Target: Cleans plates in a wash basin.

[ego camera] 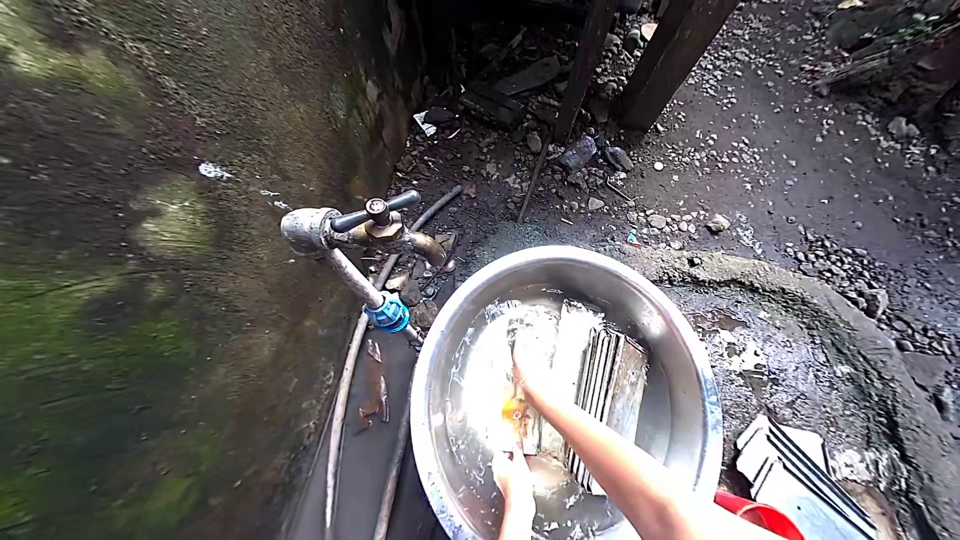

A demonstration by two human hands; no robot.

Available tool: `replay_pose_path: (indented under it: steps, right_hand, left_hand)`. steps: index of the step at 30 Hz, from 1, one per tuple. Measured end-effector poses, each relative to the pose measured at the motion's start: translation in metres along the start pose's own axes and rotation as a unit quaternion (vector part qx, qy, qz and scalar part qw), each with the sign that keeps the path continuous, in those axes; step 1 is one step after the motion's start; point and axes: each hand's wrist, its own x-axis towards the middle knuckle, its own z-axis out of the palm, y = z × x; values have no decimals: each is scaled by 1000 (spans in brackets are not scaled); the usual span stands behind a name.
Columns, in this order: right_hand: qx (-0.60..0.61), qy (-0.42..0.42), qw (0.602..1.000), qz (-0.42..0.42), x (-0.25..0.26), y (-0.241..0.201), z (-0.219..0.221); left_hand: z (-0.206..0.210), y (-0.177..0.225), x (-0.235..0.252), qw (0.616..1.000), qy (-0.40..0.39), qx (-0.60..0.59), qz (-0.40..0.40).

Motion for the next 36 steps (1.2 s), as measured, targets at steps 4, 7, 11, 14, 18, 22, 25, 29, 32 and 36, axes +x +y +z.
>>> replay_pose_path:
  steps: [4, 7, 11, 14, 18, 22, 25, 29, 32, 36]
  right_hand:
    - [-73, -120, 985, -105, -9, 10, 5]
    - [-97, -120, 982, -105, 14, 28, -11]
    - [-17, -55, 994, -92, 4, 20, -7]
    - [14, -139, 983, -119, -30, 27, 2]
    - [-69, -162, 962, -207, -16, 47, -8]
    - [-45, -129, 973, -186, 18, 42, -23]
    - [-76, -96, 979, -162, 35, 38, -37]
    - [-129, -58, 987, -73, 15, 33, -26]
    - [-138, 26, 990, 8, -6, 36, -13]
    - [-143, 28, 988, 45, -10, 20, -12]
  left_hand:
    - [1, 8, -7, 999, 14, 9, -33]
    - [1, 3, -5, 1000, 5, -5, -8]
    - [0, -1, 0, 999, 2, 44, 13]
    - [1, 3, -3, 999, 6, 51, -10]
    - [-3, 21, -16, 999, -27, 28, -25]
    - [-1, 3, -6, 1000, -6, 15, 3]
    - [3, 4, -3, 1000, 2, -21, 8]
    - [0, 7, -4, 1000, 10, -5, -25]
    - [-2, 13, -5, 999, 9, 31, -39]
    - [0, 6, -5, 999, -12, 30, -27]
